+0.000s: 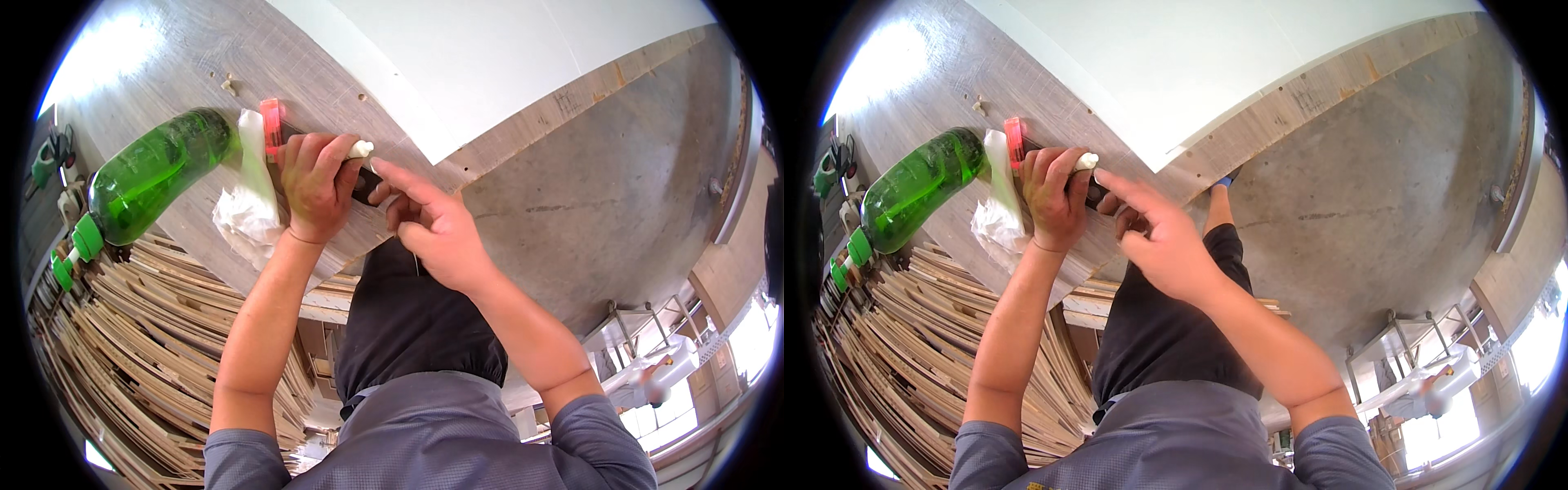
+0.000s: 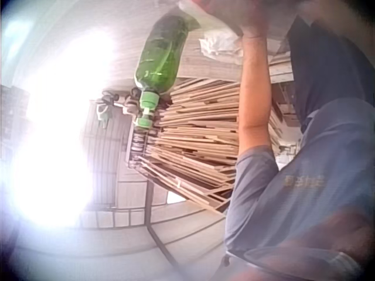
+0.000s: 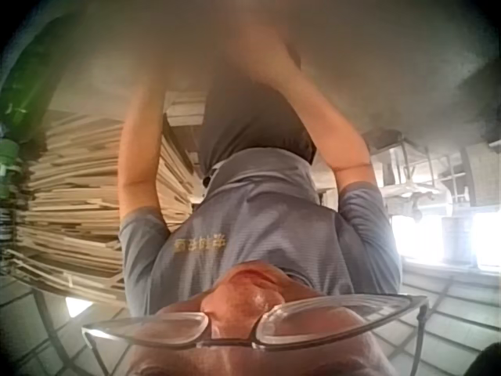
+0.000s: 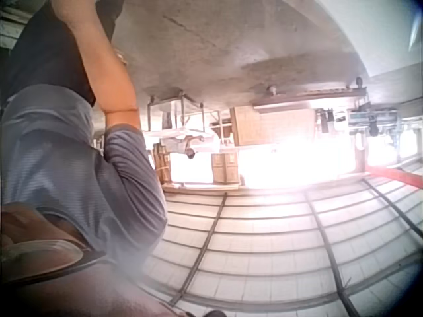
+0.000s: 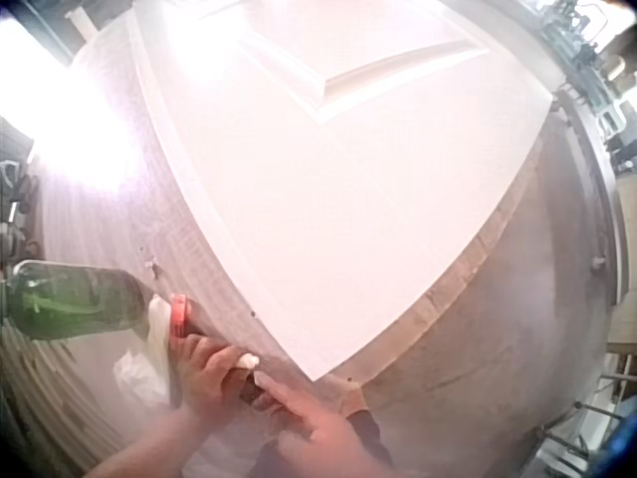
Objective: The person applies filler from a tube onto the corner of a white door and smooths it with their finger.
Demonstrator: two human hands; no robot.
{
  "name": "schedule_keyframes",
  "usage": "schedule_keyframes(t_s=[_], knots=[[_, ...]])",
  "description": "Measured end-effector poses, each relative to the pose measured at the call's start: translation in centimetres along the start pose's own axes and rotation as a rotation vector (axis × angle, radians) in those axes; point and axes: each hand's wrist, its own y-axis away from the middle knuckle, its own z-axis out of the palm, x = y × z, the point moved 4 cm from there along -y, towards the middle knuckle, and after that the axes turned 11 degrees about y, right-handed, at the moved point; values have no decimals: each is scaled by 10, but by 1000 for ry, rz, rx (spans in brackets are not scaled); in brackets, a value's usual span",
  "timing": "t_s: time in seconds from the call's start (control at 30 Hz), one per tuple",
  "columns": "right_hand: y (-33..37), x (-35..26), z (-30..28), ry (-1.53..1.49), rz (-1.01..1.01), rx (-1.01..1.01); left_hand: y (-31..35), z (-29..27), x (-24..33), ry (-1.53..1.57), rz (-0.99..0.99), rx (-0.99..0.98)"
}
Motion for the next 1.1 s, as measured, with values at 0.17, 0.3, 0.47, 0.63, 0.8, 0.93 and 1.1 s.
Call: schedule_keyframes(t_s=[0.17, 0.3, 0.47, 0.63, 0.8, 0.93, 1.1], knots=[[21, -3, -9, -595, 130, -97, 1, 1, -2, -3, -35, 11], [43, -23, -31, 8, -121, 154, 2, -3, -1, -16, -47, -16], [40, -36, -75, 968, -593, 543, 1, -2, -1, -12, -49, -24], [29, -39, -75, 1197, -646, 461, -1, -1, 0, -2, -44, -26], [22, -39, -73, 1270, -638, 470, -3, -1, 1, 5, -37, -18], [26, -33, -71, 1291, -627, 451, -1, -2, 0, 0, -44, -28], [23, -36, -70, 1297, -645, 473, -1, -2, 0, 8, -38, -19]])
